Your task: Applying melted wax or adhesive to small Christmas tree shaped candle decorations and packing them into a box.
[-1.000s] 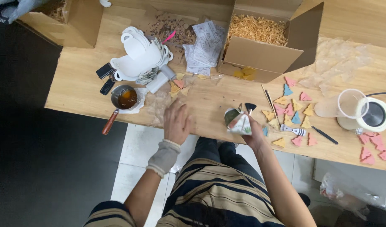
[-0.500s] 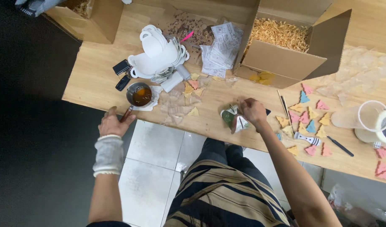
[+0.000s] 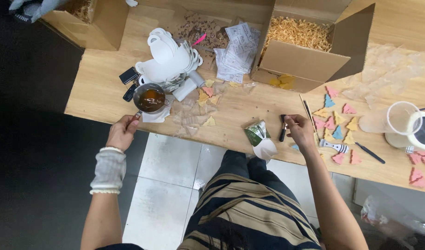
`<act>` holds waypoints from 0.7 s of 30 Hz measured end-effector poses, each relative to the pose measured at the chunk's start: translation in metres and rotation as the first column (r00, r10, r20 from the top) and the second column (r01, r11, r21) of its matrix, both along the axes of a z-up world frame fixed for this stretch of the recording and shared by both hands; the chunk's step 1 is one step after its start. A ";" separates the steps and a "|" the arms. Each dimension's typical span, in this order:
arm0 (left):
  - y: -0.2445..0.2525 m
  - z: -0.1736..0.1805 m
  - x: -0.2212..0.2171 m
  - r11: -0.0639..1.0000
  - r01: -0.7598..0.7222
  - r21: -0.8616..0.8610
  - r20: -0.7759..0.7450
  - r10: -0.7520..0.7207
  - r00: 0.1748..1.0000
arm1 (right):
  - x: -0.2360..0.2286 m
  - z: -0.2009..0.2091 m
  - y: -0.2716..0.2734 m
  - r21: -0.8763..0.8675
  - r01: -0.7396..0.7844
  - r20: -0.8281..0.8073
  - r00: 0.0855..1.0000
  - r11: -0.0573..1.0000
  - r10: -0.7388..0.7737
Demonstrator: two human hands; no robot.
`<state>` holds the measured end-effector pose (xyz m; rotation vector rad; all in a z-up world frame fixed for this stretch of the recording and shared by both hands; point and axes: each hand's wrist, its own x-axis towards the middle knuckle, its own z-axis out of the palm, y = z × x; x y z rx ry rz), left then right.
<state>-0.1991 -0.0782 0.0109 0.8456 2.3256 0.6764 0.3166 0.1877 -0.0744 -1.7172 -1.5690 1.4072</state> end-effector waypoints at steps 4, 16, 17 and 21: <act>0.015 0.056 0.033 0.983 0.165 0.085 -0.134 -0.153 0.979 | 0.014 0.013 -0.008 -0.031 0.053 -0.105 0.993 0.998 -0.056; 0.171 0.092 0.218 0.591 0.764 0.258 -0.242 -0.726 0.643 | 0.140 0.055 -0.058 0.085 0.254 -0.203 0.951 0.963 -0.233; 0.189 0.089 0.243 0.525 0.807 0.270 -0.256 -0.769 0.586 | 0.153 0.058 -0.065 0.082 0.286 -0.224 0.939 0.955 -0.262; 0.252 0.082 0.355 0.405 0.886 0.224 -0.149 -0.885 0.442 | 0.202 0.060 -0.091 0.102 0.384 -0.205 0.911 0.918 -0.358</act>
